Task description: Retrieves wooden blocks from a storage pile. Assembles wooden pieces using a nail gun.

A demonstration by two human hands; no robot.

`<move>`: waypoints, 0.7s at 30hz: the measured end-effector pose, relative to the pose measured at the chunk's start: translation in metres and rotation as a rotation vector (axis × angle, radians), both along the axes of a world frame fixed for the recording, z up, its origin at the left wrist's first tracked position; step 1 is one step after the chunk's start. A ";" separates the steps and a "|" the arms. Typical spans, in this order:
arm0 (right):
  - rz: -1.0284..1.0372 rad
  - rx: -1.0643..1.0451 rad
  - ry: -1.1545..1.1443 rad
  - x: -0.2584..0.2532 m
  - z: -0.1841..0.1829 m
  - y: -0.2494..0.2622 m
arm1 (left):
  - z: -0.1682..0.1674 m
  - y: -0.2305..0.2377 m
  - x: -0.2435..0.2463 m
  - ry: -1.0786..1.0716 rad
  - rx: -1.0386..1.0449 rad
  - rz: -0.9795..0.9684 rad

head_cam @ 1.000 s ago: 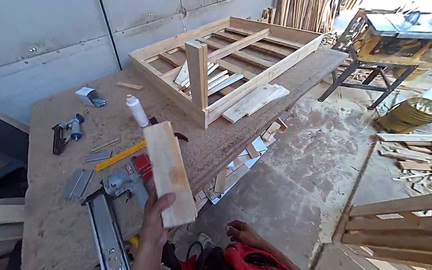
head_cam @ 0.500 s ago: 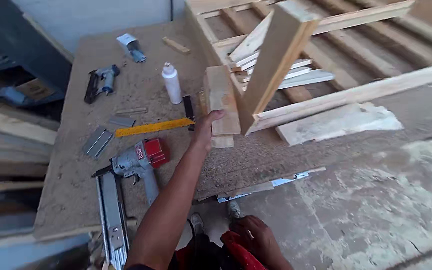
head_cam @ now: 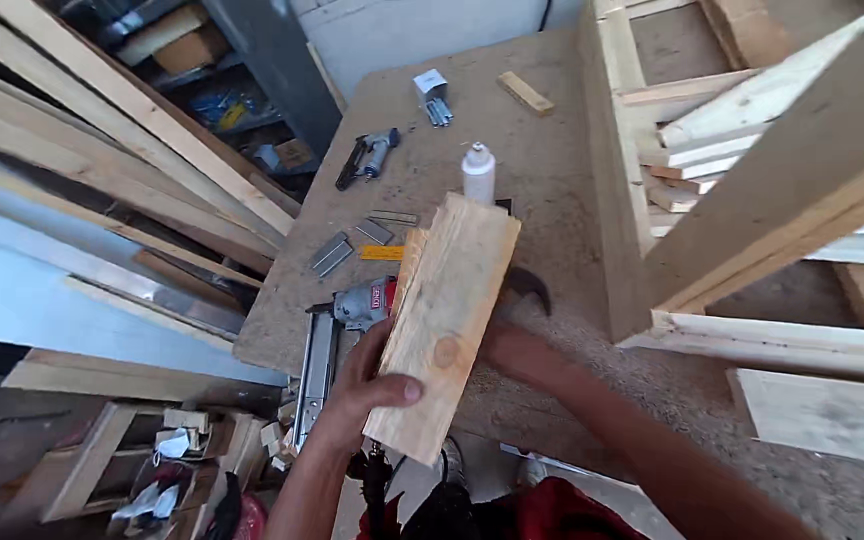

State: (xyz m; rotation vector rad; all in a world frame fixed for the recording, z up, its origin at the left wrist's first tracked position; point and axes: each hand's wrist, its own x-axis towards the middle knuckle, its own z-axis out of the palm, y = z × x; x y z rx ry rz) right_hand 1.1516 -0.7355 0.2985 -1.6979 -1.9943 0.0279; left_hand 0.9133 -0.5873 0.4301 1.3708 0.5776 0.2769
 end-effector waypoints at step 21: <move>-1.129 0.396 0.683 -0.131 -0.037 -0.049 | -0.068 0.030 -0.011 0.212 1.302 -0.074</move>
